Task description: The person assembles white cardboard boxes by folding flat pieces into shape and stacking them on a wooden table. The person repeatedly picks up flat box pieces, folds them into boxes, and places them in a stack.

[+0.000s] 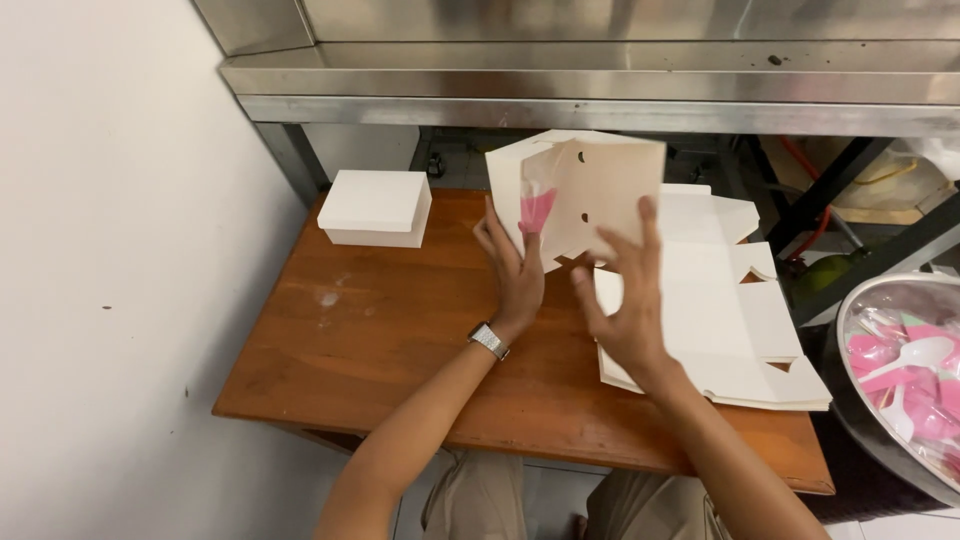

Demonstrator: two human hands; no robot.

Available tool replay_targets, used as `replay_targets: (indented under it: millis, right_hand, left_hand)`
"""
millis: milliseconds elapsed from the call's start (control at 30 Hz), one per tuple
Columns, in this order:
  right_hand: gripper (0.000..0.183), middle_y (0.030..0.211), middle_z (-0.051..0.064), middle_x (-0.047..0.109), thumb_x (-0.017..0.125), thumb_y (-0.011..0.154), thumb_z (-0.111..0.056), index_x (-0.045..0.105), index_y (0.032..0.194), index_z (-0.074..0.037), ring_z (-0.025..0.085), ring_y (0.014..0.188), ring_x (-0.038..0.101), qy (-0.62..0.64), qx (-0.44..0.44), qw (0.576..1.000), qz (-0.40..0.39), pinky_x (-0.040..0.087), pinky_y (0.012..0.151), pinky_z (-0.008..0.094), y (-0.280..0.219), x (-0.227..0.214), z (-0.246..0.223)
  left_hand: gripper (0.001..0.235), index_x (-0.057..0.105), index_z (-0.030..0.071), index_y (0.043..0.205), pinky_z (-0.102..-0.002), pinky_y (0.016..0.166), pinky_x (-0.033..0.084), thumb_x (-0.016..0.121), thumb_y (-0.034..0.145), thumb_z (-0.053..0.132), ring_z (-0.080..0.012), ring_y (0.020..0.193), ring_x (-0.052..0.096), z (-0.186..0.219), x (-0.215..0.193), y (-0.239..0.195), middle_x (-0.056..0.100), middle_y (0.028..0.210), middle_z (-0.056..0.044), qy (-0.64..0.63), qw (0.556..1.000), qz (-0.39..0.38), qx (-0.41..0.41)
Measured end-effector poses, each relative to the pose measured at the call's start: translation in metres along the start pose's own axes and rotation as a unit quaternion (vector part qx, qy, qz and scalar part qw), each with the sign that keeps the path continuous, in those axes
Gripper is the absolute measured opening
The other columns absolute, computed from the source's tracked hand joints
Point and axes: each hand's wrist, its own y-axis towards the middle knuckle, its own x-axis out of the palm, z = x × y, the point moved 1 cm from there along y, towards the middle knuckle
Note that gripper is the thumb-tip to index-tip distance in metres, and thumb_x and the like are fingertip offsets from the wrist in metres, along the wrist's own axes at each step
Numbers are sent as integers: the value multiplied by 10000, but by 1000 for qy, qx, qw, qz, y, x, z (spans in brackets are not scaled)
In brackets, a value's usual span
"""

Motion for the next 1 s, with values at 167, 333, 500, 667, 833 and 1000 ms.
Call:
replay_targets:
  millis: [167, 333, 500, 667, 833, 1000]
  right_hand:
    - [360, 1492, 265, 372, 683, 1002, -172, 586, 1299, 7, 477, 1312, 521, -123, 78, 989, -30, 434, 1086, 582, 3, -6, 23]
    - [432, 1292, 102, 682, 568, 1033, -556, 696, 1236, -196, 304, 952, 754, -291, 186, 922, -175, 556, 881, 441, -21, -2, 88]
    - [296, 1351, 97, 666, 651, 1008, -369, 696, 1273, -245, 258, 868, 774, -146, 193, 956, -164, 608, 732, 396, -1, -16, 64]
    - [331, 1448, 228, 508, 630, 1029, -212, 654, 1348, -128, 344, 973, 709, 125, 290, 940, -133, 589, 544, 331, 9, -21, 51]
    - [242, 1217, 157, 640, 691, 977, -25, 717, 1218, -32, 237, 785, 711, 201, 213, 956, -20, 621, 621, 316, -4, -15, 91]
    - [134, 1011, 131, 703, 727, 948, -7, 738, 1081, 3, 167, 577, 666, 177, 84, 964, 180, 590, 539, 278, 20, -59, 71]
  left_hand:
    - [647, 265, -21, 1545, -658, 1133, 200, 517, 1037, 291, -408, 1339, 330, -7, -2, 1, 308, 1362, -221, -49, 997, -29, -53]
    - [728, 301, 12, 1491, -618, 1168, 169, 671, 924, 280, -388, 1403, 317, -4, 2, -4, 348, 1383, -209, -57, 991, -75, -92]
    - [682, 325, 63, 1417, -599, 1127, 283, 726, 906, 273, -385, 1365, 418, 2, 3, -4, 427, 1385, -204, -62, 987, -117, -96]
    - [618, 355, 77, 1384, -599, 1064, 372, 723, 918, 249, -397, 1283, 511, 9, 8, -12, 489, 1344, -209, -67, 982, -152, -88]
    - [577, 404, 15, 1361, -590, 1009, 431, 692, 964, 318, -439, 1212, 573, -2, 13, -14, 550, 1275, -269, -18, 987, -110, -113]
    - [522, 380, 40, 1342, -488, 1062, 373, 648, 1045, 375, -316, 1223, 475, -19, 10, -5, 453, 1292, -180, -25, 992, -31, -124]
